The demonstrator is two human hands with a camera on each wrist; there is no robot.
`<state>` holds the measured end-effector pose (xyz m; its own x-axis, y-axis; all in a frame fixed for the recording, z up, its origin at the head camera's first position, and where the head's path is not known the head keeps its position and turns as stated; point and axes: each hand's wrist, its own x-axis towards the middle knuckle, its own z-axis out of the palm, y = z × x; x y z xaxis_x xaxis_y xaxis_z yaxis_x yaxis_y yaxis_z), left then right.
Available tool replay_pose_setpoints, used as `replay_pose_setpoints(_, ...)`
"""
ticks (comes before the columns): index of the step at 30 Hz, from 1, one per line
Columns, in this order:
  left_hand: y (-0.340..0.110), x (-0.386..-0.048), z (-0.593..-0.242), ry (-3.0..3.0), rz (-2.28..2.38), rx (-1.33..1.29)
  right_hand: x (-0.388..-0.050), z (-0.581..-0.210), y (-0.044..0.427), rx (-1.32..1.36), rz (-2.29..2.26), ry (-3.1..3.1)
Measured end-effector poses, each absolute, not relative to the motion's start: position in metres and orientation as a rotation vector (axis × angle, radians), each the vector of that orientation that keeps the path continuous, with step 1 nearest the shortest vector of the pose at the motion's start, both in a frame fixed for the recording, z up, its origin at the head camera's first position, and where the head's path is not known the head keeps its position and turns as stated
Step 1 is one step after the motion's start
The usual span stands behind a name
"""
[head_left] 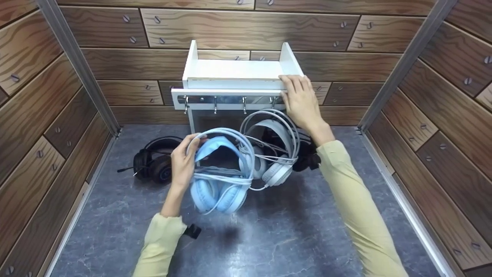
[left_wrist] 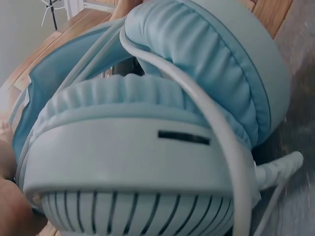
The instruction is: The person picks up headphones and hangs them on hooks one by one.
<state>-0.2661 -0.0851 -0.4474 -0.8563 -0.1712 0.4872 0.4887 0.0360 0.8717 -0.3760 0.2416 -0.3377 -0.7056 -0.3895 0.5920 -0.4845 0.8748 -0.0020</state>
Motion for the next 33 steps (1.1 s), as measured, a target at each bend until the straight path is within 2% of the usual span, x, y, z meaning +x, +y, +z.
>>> replay_pose_setpoints(17, -0.045, -0.315, -0.417, -1.931, -2.164, -0.316, -0.375, -0.337, 0.242, 0.620, 0.196, -2.450)
replay_pose_setpoints(33, -0.037, -0.336, -0.428, -2.102, -2.054, -0.310, -0.375, -0.337, 0.242, 0.623, 0.203, -2.438)
